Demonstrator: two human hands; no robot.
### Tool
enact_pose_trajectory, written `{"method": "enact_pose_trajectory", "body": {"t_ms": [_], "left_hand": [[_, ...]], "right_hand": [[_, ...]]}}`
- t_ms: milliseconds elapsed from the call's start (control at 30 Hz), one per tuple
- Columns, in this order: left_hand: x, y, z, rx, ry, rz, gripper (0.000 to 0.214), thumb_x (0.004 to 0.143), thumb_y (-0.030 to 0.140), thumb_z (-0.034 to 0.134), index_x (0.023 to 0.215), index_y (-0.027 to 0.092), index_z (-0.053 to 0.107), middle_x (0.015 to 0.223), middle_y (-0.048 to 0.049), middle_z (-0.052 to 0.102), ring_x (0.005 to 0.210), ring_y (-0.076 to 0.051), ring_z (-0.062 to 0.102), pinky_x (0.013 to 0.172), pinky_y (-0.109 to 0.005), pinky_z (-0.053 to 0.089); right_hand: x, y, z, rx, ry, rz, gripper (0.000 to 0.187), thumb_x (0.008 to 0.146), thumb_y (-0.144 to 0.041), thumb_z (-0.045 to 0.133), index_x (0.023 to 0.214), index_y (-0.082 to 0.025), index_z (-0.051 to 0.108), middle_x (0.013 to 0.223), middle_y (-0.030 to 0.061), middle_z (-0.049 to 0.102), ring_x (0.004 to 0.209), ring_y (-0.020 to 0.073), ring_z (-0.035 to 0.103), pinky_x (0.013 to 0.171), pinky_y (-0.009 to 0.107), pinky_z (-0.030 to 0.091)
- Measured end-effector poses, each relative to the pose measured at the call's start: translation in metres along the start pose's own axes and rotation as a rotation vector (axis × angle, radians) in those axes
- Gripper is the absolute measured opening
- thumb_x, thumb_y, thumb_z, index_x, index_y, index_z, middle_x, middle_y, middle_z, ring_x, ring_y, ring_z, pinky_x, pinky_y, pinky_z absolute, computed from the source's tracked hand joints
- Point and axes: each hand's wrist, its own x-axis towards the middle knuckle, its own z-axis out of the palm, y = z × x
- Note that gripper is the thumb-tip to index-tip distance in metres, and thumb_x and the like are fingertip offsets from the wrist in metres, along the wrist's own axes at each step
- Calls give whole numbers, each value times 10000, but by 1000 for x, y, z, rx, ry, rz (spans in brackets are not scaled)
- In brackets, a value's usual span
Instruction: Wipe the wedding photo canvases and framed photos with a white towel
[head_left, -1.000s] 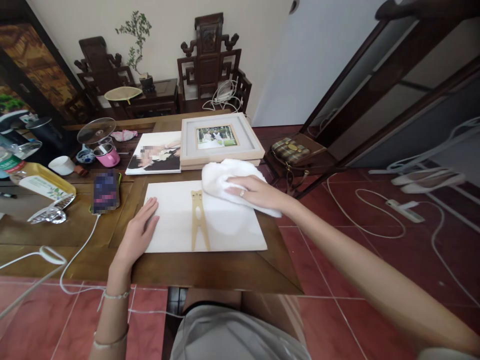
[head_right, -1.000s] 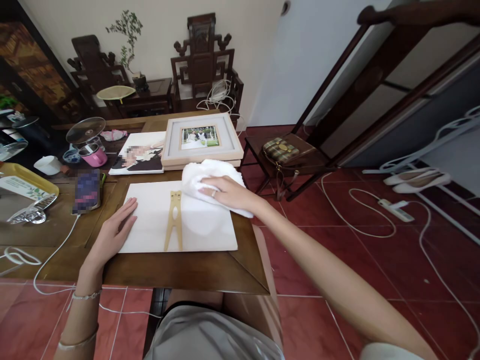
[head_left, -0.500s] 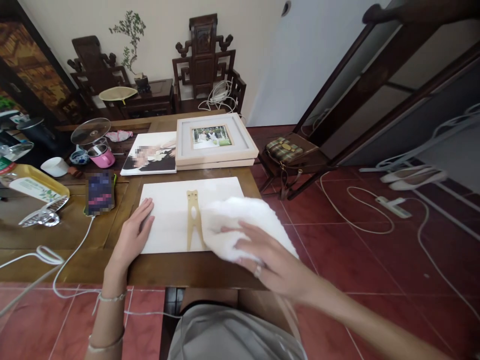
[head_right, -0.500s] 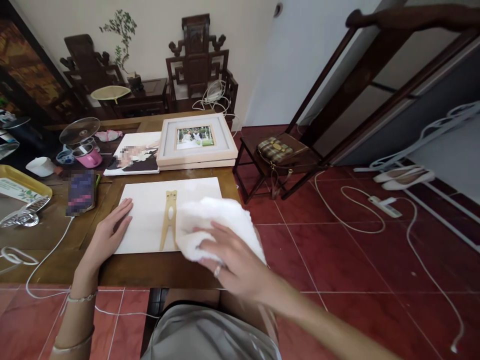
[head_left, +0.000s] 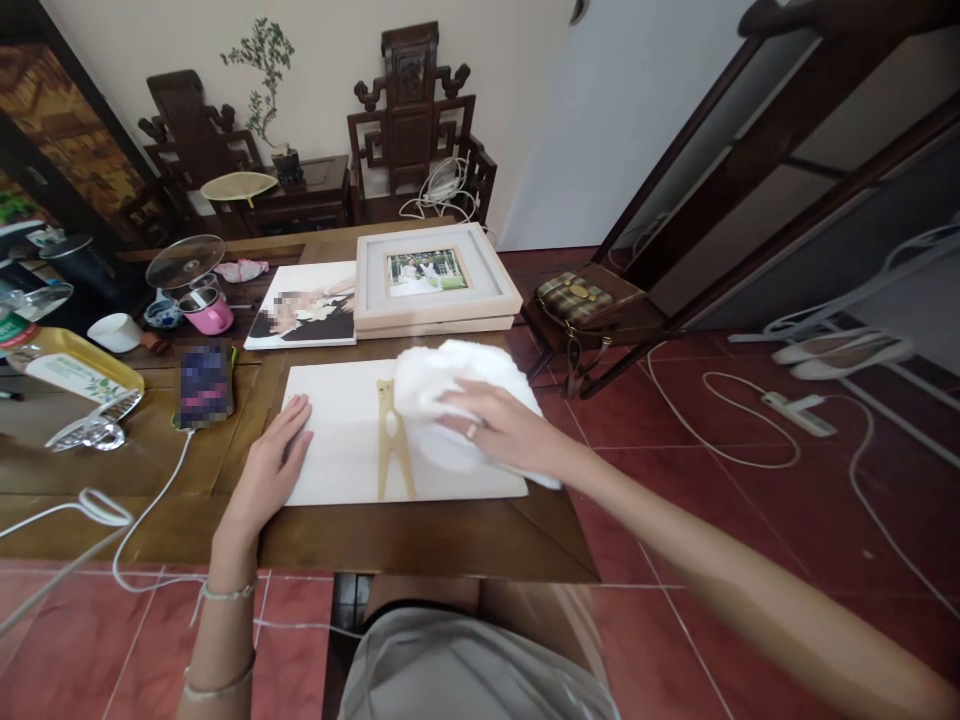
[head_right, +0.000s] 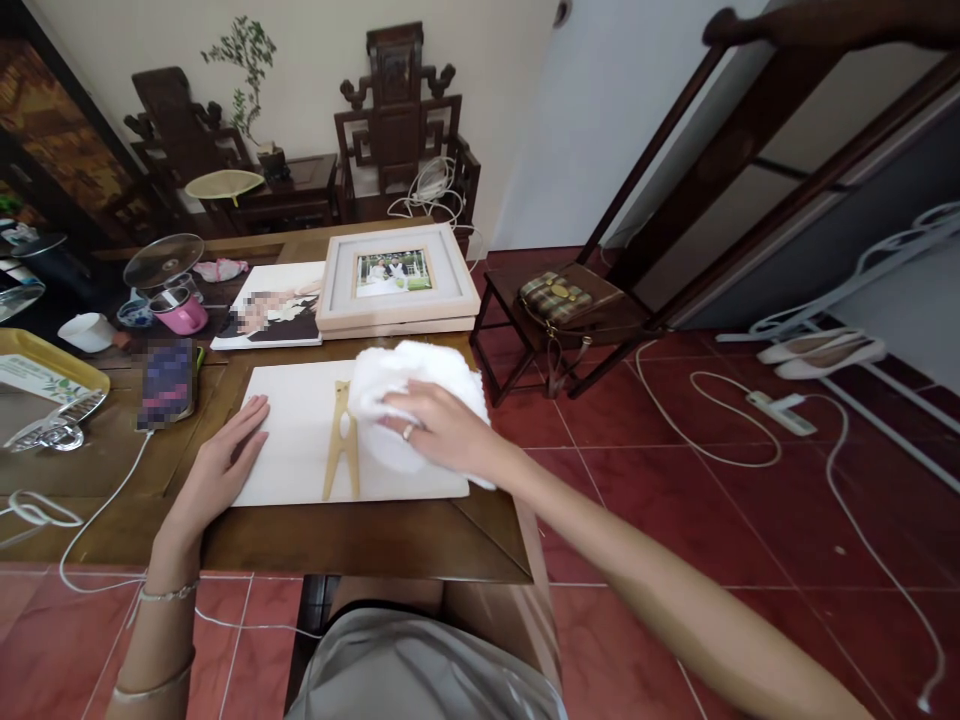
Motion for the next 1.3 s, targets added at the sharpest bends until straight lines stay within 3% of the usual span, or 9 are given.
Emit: {"method": "enact_pose_trajectory", "body": {"t_ms": [133, 267, 433, 567, 733, 900, 1067, 1200, 1300], "left_hand": [[0, 1, 0, -2, -2, -6, 461, 964, 396, 444, 1340, 151, 549, 1468, -106, 473, 1397, -240, 385, 1178, -459, 280], [0, 2, 0, 3, -1, -12, 452, 964, 397, 441, 1339, 170, 552, 1467, -97, 477, 1393, -241, 391, 1176, -464, 284], [0, 1, 0, 0, 10, -3, 445, 964, 394, 443, 1335, 175, 556, 1464, -95, 481, 1390, -238, 398, 1175, -463, 289], [0, 2, 1, -3, 12, -4, 454, 963, 392, 445, 1332, 153, 558, 1462, -105, 482, 1390, -241, 398, 1178, -450, 284], [0, 2, 1, 13, 8, -4, 471, 966, 413, 436, 1335, 147, 556, 1463, -113, 480, 1392, -257, 391, 1176, -450, 285], [0, 1, 1, 4, 0, -1, 463, 968, 412, 433, 1342, 165, 551, 1468, -98, 477, 1396, -253, 385, 1176, -450, 286], [0, -1, 1, -1, 8, 6, 461, 966, 395, 445, 1336, 144, 554, 1464, -107, 480, 1394, -244, 391, 1178, -445, 284], [0, -1, 1, 2, 6, 8, 467, 967, 408, 439, 1339, 150, 553, 1464, -101, 480, 1392, -249, 393, 1178, -452, 282], [0, 0, 1, 8, 9, 4, 465, 969, 417, 431, 1341, 166, 554, 1462, -95, 485, 1389, -253, 397, 1177, -457, 285]], "right_hand": [[39, 22, 1, -13, 87, 42, 281, 960, -317, 416, 852, -187, 640, 907, 88, 679, 902, 271, 593, 832, 388, 443], [47, 17, 10, -54, 151, 40, 268, 958, -286, 413, 824, -194, 626, 897, 75, 691, 905, 267, 592, 886, 419, 433], [10, -15, 29, -72, 157, -46, 205, 932, -180, 427, 995, -225, 616, 1066, 68, 700, 1033, 247, 618, 1104, 535, 307], [-29, -45, 40, -48, 52, -182, 236, 887, -133, 456, 1037, -203, 624, 1286, 136, 623, 1289, 251, 500, 1144, 556, 266], [-44, -60, 40, 1, -106, -383, 203, 852, -169, 513, 994, -200, 655, 1316, 153, 611, 1350, 246, 445, 1170, 543, 218], [-16, -47, 31, -4, -111, -322, 205, 932, -190, 465, 1034, -207, 642, 1260, 124, 638, 1322, 206, 471, 1160, 469, 280], [37, -16, 30, -30, -13, -245, 213, 974, -257, 424, 1014, -222, 631, 1036, 64, 690, 1051, 219, 603, 1083, 465, 351], [77, -2, 29, -131, -46, -155, 233, 976, -271, 410, 954, -180, 624, 944, 86, 687, 932, 261, 592, 925, 439, 424], [88, -1, 30, -186, -52, -160, 238, 977, -266, 416, 970, -161, 629, 994, 122, 691, 989, 278, 594, 954, 454, 398]]}}
